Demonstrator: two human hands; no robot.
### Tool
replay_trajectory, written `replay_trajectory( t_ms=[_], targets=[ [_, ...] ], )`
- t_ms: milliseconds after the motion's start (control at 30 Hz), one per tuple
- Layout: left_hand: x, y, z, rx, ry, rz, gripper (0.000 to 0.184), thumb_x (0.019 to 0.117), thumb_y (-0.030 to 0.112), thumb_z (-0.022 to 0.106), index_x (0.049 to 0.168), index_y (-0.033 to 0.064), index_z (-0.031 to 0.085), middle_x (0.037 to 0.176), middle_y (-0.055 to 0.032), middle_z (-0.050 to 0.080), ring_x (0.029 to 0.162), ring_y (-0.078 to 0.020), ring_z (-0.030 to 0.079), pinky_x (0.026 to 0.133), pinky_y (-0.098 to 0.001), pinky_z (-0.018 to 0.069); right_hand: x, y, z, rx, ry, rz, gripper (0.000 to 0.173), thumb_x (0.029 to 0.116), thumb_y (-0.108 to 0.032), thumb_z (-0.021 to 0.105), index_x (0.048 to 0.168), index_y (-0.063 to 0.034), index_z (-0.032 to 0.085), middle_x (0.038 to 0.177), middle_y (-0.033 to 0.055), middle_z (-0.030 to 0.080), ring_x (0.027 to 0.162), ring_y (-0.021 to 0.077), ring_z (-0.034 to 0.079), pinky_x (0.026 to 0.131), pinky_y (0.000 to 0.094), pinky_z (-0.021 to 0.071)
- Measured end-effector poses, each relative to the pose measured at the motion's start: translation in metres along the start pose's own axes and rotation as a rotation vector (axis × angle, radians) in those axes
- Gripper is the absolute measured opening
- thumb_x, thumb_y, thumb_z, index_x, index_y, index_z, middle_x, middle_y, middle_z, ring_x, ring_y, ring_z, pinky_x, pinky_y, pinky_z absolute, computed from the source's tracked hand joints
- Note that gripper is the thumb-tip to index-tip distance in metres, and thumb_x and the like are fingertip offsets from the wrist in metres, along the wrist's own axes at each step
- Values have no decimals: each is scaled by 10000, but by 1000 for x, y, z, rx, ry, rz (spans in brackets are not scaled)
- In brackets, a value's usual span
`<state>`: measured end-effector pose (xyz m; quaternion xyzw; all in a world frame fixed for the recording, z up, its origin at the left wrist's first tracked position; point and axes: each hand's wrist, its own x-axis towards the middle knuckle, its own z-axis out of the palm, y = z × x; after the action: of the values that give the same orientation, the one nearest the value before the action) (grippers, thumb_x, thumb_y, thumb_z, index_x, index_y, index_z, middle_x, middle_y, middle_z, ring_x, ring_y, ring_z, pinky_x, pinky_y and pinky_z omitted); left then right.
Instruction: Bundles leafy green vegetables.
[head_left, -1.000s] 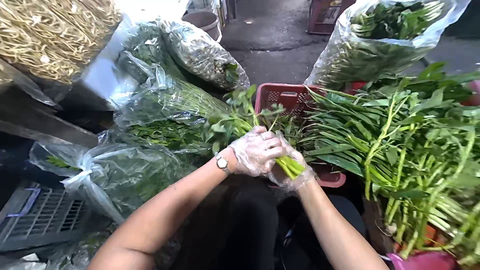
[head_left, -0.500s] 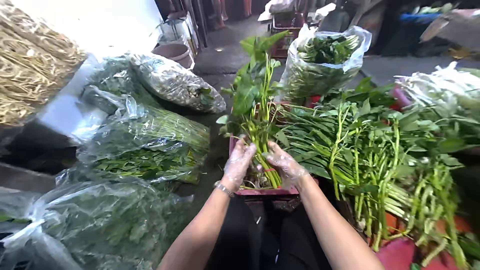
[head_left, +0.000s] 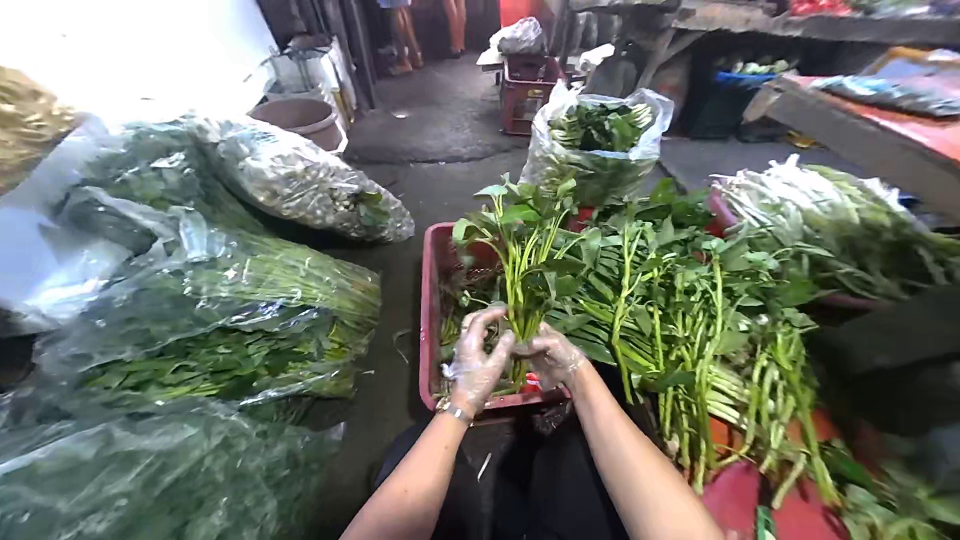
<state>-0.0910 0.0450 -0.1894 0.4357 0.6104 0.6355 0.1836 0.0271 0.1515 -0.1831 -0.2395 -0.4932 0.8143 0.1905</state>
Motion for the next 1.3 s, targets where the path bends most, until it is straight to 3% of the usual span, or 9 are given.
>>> replay_trajectory(
  t_ms=[133,267,400,500,700,867,1033,1200,1300],
  targets=[
    [5,4,-6,44,95,-94,334,976,70,567,1269,-89,595,1253,-231,626,1086,-211,656,946,-325,549,6,-6,-6,-2,-23,-34,598,656,18,695,1230,-24,532,917,24,676,811,119,672,769,307,593],
    [5,3,-19,148,-8,-97,374,1015,82,530,1326,-126,534,1274,-264,614,1106,-249,645,966,-376,542,-30,-55,-5,-483,197,-131,554,876,-17,720,1392,12,519,1201,115,666,1042,115,651,936,309,552],
    [3,-14,-33,122,-175,-46,453,1017,137,559,1385,-109,466,1302,-222,571,1011,-115,646,872,-290,575,-120,-68,-42,-819,444,-288,660,903,-84,735,1482,45,447,1364,226,611,1259,248,605,1097,423,477],
    [9,-24,-47,114,-212,-90,494,999,132,579,1422,-72,425,1285,-140,554,935,-50,638,819,-255,586,-222,-27,-66,-839,760,-306,584,905,-83,728,1429,40,501,1274,181,665,1138,190,668,1009,380,551],
    [20,-45,-57,137,-211,-146,465,1021,137,557,1434,-27,421,1223,-49,554,862,-13,630,770,-232,583,-402,38,-104,-765,1515,153,612,980,-233,690,1470,23,427,1236,277,639,1111,391,654,964,600,517],
    [24,-58,-52,194,-238,-153,488,1013,142,564,1454,-8,420,1314,-99,536,890,-55,639,766,-259,585,-420,42,-155,-657,1820,211,873,983,-232,681,1632,-54,126,1483,303,478,1293,426,569,1059,588,479],
    [14,-50,-42,245,-296,-224,500,1018,188,557,1463,2,424,1347,-138,544,920,-78,645,781,-274,583,-403,83,-167,-696,1626,685,921,1000,-535,594,1630,-19,165,1594,341,306,1456,520,346,1139,704,317],
    [8,-46,-40,274,-318,-222,496,1007,190,560,1443,-14,441,1333,-161,553,878,-79,646,752,-270,577,-411,54,-134,-774,1562,745,856,1023,-502,569,1618,1,213,1553,380,348,1427,548,374,1138,715,295],
    [7,-48,-40,292,-332,-224,493,999,201,560,1430,-14,457,1302,-164,574,888,-96,651,762,-288,577,-407,24,-115,-1077,1630,507,609,1052,-397,545,1476,36,491,1439,377,484,1329,571,469,1075,728,348]
  ],
)
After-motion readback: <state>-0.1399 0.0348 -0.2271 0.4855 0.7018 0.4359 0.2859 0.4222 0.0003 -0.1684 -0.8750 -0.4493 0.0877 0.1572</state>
